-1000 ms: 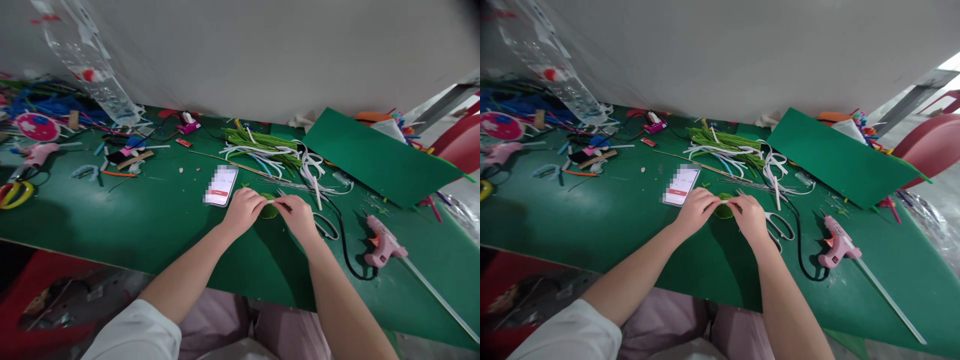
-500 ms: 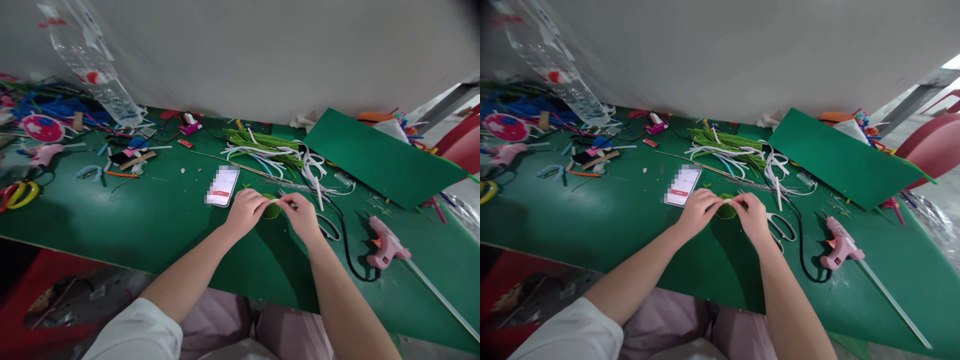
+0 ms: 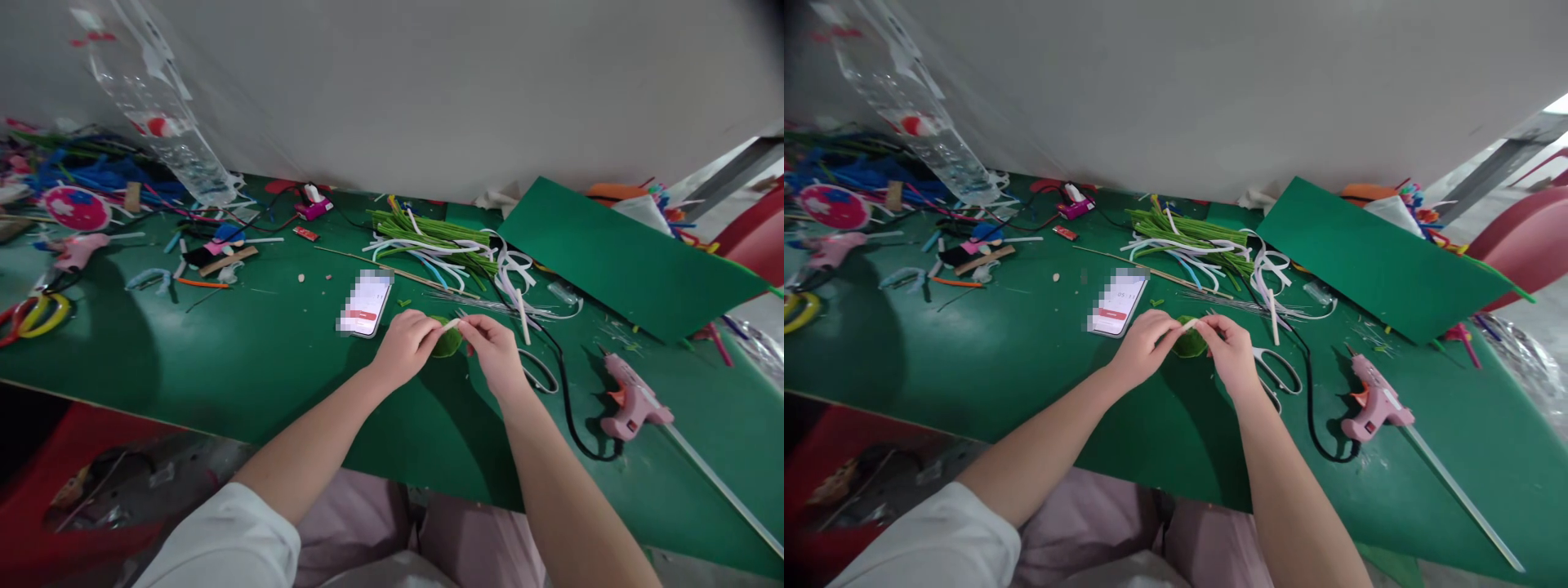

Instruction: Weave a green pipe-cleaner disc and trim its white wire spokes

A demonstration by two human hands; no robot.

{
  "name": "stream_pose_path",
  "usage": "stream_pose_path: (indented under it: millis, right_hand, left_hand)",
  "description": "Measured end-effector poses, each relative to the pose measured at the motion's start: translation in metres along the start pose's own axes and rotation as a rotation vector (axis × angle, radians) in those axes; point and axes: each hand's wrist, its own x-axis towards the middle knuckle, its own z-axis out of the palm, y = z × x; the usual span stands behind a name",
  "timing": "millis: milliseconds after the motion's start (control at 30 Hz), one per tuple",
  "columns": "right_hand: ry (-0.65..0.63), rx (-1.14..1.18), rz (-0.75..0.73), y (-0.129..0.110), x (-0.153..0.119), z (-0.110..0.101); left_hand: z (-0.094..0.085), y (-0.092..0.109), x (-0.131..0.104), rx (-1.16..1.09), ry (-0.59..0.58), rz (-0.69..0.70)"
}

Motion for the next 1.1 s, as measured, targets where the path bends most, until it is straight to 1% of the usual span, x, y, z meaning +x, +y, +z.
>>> stream_pose_path:
  millis: [67, 133, 367, 500, 733, 767, 833, 900, 933, 1033, 1100]
  right_hand:
    - [-0.041, -0.039, 0.006, -0.002, 0.000, -0.001]
    - [-0.084, -0.073, 0.011, -0.004, -0.001, -0.001]
    - [-0.108, -0.097, 0.020, -0.006, -0.003, 0.000]
    - [-0.063, -0.009, 0.012, -0.003, -0.003, 0.002]
    - [0.056, 0.252, 0.052, 0.001, -0.005, 0.013]
    - [0.055, 0.284, 0.068, 0.001, -0.005, 0.014]
    - [0.007, 0.307, 0.105, 0.000, -0.004, 0.011]
    - [-0.033, 0.258, 0.114, -0.003, -0.001, 0.005]
    - [-0.023, 0.210, 0.093, -0.004, 0.000, 0.001]
    - [0.075, -0.019, -0.045, -0.006, 0.003, -0.013]
    - [0.062, -0.206, -0.170, -0.007, 0.003, -0.018]
  left_hand:
    - [-0.001, -0.001, 0.000, -0.005, 0.066, -0.027]
    - [-0.002, -0.002, 0.001, -0.010, 0.107, -0.053]
    - [-0.002, -0.002, 0.001, -0.001, 0.103, -0.056]
    - [-0.003, 0.000, 0.001, 0.016, 0.068, -0.029]
    - [0.002, 0.007, 0.002, -0.026, 0.039, -0.005]
    - [0.002, 0.007, 0.002, -0.038, 0.026, 0.000]
    - [0.003, 0.007, 0.001, -0.049, 0.002, 0.006]
    - [0.003, 0.005, 0.000, -0.030, -0.011, 0.013]
    - [0.003, 0.003, 0.000, -0.007, -0.017, 0.022]
    - [0.001, -0.001, 0.000, 0.092, -0.031, 0.075]
    - [0.000, -0.003, 0.000, 0.157, -0.033, 0.107]
